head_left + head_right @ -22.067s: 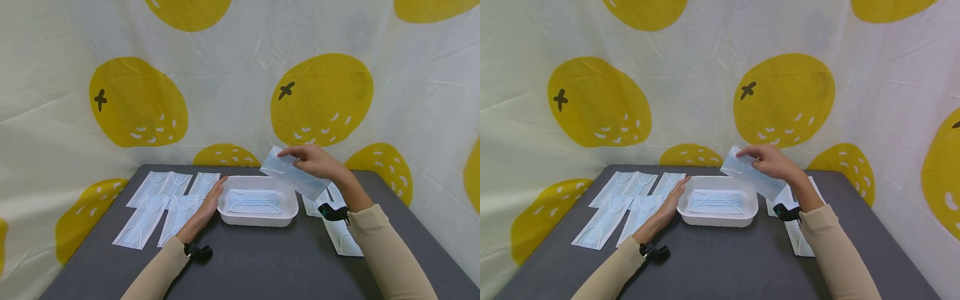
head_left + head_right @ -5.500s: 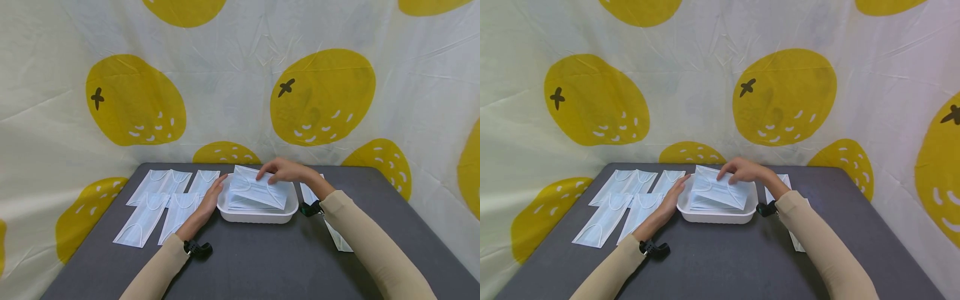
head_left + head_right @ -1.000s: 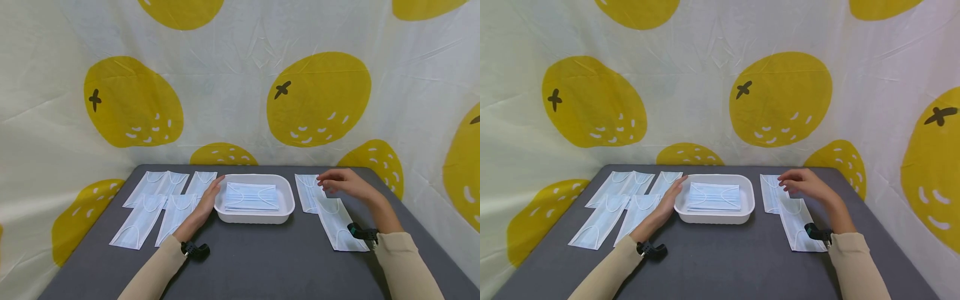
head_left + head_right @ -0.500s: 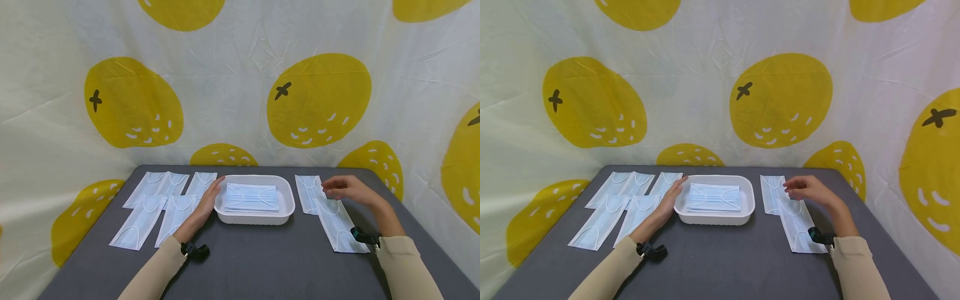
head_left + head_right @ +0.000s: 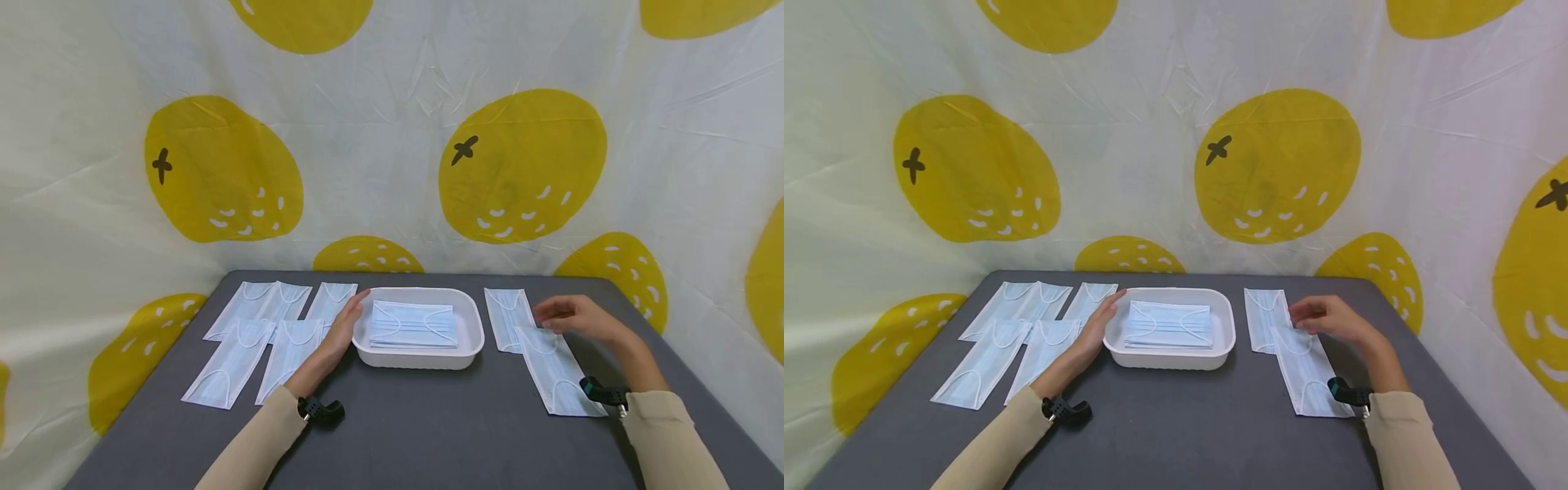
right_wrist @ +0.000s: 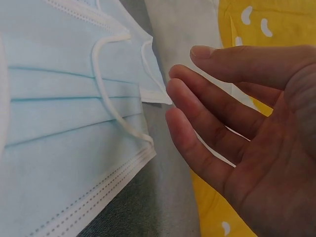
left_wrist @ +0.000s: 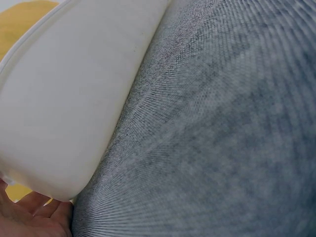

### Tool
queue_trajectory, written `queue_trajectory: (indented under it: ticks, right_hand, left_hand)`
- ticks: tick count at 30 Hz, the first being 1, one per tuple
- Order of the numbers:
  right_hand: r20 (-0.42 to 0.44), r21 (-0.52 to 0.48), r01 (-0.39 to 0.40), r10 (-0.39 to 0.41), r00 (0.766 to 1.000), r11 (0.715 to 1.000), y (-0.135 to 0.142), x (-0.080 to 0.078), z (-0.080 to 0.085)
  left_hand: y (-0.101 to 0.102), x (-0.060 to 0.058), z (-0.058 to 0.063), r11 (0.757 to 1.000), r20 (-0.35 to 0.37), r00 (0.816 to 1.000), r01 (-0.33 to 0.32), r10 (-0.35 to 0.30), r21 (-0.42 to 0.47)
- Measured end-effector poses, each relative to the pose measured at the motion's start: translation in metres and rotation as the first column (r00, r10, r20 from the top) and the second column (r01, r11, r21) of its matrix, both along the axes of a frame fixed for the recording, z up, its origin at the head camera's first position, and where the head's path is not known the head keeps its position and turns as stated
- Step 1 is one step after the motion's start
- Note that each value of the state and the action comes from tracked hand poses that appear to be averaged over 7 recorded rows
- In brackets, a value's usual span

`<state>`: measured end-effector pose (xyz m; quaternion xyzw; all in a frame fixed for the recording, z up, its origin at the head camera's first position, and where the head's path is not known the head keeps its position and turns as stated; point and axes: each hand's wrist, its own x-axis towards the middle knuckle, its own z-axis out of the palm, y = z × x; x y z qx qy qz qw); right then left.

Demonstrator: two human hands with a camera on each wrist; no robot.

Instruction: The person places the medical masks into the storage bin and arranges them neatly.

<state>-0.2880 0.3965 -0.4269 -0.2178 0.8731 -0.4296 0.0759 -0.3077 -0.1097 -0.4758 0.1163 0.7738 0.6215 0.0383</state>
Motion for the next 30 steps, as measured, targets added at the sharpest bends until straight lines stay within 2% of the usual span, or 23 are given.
queue_trajectory:
  ticks: [4, 20, 30]
  right_hand:
    - [0.025, 0.018, 0.011, -0.011, 1.0, 1.0, 0.001, 0.001, -0.003]
    - [0.008, 0.082, 0.038, -0.039, 0.999, 0.996, 0.006, -0.006, -0.018]
    - [-0.012, 0.151, 0.083, -0.082, 0.997, 0.985, 0.007, -0.003, -0.018]
  left_hand:
    - [0.0, 0.001, -0.001, 1.0, -0.001, 1.0, 0.001, -0.001, 0.002]
    - [0.002, 0.001, 0.0, 1.0, -0.012, 1.0, 0.0, 0.0, -0.017]
    - [0.001, 0.0, -0.002, 1.0, 0.0, 1.0, -0.008, 0.008, 0.009]
